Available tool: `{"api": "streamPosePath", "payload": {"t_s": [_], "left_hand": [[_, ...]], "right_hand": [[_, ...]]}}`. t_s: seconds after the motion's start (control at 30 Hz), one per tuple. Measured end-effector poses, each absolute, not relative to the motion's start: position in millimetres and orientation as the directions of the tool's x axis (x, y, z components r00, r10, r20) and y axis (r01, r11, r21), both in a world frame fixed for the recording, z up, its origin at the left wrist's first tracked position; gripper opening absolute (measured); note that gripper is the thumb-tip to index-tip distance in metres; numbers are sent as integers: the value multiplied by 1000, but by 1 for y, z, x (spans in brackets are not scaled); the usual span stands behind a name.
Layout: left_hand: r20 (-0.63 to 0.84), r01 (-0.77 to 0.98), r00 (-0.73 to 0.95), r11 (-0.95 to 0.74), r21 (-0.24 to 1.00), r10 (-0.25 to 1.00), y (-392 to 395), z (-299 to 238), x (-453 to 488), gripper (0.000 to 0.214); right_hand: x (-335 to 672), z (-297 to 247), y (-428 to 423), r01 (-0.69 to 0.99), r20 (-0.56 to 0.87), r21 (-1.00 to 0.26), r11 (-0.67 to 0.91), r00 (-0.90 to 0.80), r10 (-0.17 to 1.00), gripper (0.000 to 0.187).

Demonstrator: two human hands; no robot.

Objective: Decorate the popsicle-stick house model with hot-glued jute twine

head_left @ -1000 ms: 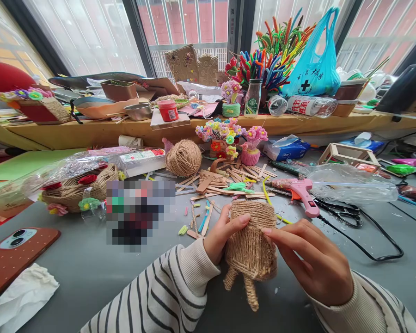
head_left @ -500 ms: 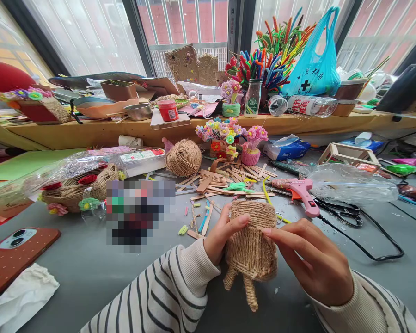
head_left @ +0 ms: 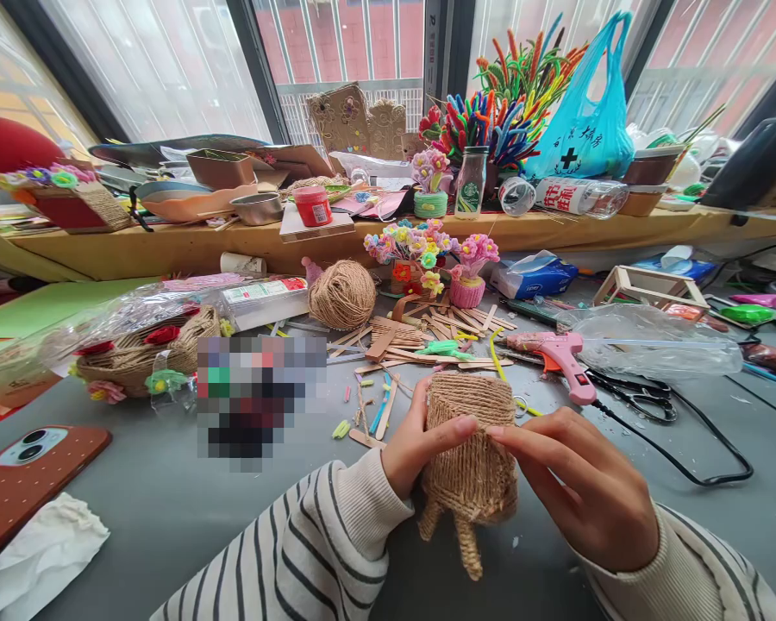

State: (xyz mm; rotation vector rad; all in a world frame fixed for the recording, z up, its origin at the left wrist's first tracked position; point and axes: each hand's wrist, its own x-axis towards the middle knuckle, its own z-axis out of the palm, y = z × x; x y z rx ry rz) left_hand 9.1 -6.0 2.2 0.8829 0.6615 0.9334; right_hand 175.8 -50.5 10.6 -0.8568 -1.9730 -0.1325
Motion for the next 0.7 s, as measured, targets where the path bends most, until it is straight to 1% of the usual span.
{"api": "streamPosePath", "payload": {"t_s": [0.27,0.47,0.7], "left_hand": [[-64,-386,421,242,890,905,-6,0,10,66],[-55,-388,419,234,892,906,-6,-3,11,61],[-70,-395,420,252,884,905,-5,-3,10,65]], "right_hand": [[175,11,-50,614,801,-243,751,-310,512,30],[174,12,-50,617,804,-250,746,-297,515,30],[175,10,-49,616,801,-273,739,-280,529,29]]}}
